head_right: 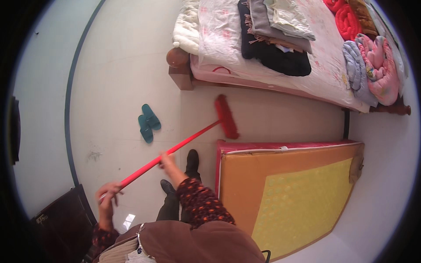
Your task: The person sweeps a tiled floor with a red broom, moving debris toward the doorway. They briefly pick up a pair of teal slippers and place them on a metal rack, then continue sweeping around furniture and along the wall.
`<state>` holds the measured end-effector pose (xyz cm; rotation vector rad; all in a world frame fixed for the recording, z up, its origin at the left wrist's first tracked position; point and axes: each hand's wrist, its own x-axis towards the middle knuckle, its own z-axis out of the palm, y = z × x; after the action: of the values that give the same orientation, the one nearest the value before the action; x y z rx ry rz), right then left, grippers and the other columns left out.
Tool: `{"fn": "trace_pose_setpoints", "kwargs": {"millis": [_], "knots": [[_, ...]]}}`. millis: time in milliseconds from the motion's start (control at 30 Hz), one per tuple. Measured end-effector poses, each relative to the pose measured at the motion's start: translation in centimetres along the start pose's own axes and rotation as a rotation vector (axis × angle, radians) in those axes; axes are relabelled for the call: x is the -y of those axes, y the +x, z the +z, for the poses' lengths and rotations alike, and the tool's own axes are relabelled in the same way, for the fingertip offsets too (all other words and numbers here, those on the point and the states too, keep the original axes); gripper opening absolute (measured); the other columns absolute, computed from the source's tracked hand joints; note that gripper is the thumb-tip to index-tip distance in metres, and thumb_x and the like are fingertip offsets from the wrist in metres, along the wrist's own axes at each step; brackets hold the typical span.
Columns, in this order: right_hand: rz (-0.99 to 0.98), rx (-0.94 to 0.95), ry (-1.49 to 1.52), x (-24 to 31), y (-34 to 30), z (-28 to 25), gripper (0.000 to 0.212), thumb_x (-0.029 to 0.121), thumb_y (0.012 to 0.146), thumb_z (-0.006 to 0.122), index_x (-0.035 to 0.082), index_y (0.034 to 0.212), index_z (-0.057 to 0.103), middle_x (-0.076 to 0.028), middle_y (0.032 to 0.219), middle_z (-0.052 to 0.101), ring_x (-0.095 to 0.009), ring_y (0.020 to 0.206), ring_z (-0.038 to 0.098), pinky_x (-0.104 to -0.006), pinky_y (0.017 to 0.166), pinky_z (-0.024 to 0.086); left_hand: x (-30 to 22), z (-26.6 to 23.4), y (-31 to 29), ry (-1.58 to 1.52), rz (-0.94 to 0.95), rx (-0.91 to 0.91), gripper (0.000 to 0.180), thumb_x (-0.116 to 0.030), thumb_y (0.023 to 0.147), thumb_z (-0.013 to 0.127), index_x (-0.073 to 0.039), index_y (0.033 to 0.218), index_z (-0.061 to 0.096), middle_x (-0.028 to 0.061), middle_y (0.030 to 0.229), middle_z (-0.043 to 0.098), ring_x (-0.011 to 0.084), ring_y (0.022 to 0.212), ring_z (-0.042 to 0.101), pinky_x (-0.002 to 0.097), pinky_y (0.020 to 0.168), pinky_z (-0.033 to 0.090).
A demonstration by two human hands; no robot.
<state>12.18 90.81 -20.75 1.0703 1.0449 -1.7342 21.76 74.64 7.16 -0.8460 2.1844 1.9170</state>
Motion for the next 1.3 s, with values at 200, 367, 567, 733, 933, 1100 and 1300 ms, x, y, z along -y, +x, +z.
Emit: {"fn": "trace_pose_setpoints", "kwargs": {"millis": [200,367,567,733,933,1100,1300], "knots": [[0.198,0.378,-0.074,-8.2,-10.1,13.3,0.029,0.024,0.085,0.060,0.006,0.067,0.048,-0.005,0.056,0.050,-0.013,0.040,0.043,-0.0270,0.034,0.033,-6.2,-9.2,-10.2,0.276,0.311,-0.290,0.033,-0.027,0.089,0.058,0.002,0.075,0.063,0.0181,0.087,0.065,0.0207,0.068,0.060,0.0209,0.043,0.042],[0.048,0.194,-0.201,-5.7,-9.7,11.1,0.026,0.026,0.088,0.062,0.005,0.077,0.050,-0.005,0.063,0.052,-0.014,0.044,0.046,-0.0270,0.036,0.039,-3.5,-9.8,-8.1,0.006,0.269,-0.283,0.029,-0.020,0.090,0.055,0.004,0.073,0.062,0.0207,0.087,0.065,0.0239,0.070,0.061,0.0330,0.059,0.052],[-0.072,-0.022,-0.373,0.7,1.8,4.2,0.025,0.023,0.086,0.057,0.003,0.071,0.051,-0.008,0.059,0.053,-0.016,0.042,0.047,-0.0296,0.034,0.035,6.9,-3.4,-0.1,-0.376,0.098,-0.207,0.024,-0.015,0.094,0.052,0.004,0.089,0.065,0.0194,0.100,0.066,0.0234,0.076,0.063,0.0282,0.052,0.051],[0.106,0.046,-0.352,-10.6,-0.2,13.1,0.019,0.016,0.085,0.056,0.003,0.076,0.047,-0.008,0.060,0.048,-0.018,0.043,0.044,-0.0298,0.035,0.033,9.1,-13.1,-6.2,-0.295,0.067,-0.397,0.025,-0.018,0.092,0.053,0.005,0.085,0.063,0.0214,0.096,0.065,0.0226,0.076,0.063,0.0252,0.048,0.049],[0.110,0.320,-0.486,-18.1,-3.7,24.5,0.025,0.019,0.086,0.058,0.003,0.070,0.049,-0.006,0.059,0.049,-0.016,0.041,0.043,-0.0291,0.037,0.035,9.1,-21.4,-13.0,-0.245,0.191,-0.634,0.034,-0.028,0.090,0.056,0.005,0.082,0.061,0.0215,0.093,0.064,0.0274,0.076,0.062,0.0263,0.045,0.048],[0.160,0.731,-0.811,-21.1,-8.1,30.5,0.039,0.035,0.088,0.065,0.001,0.104,0.054,-0.007,0.082,0.061,-0.014,0.066,0.058,-0.0281,0.051,0.048,14.5,-28.6,-23.5,-0.318,0.252,-0.951,0.025,-0.027,0.094,0.050,-0.002,0.092,0.057,0.0226,0.103,0.060,0.0319,0.075,0.063,0.0279,0.048,0.048],[-0.402,0.793,-1.699,-21.9,5.9,20.2,0.030,0.024,0.082,0.066,0.007,0.105,0.060,-0.018,0.084,0.067,-0.031,0.079,0.067,-0.0422,0.068,0.053,15.1,-30.0,-34.7,-0.457,0.133,-1.318,0.027,-0.025,0.101,0.039,-0.003,0.094,0.054,0.0171,0.109,0.060,0.0247,0.092,0.058,0.0339,0.079,0.048]]}}
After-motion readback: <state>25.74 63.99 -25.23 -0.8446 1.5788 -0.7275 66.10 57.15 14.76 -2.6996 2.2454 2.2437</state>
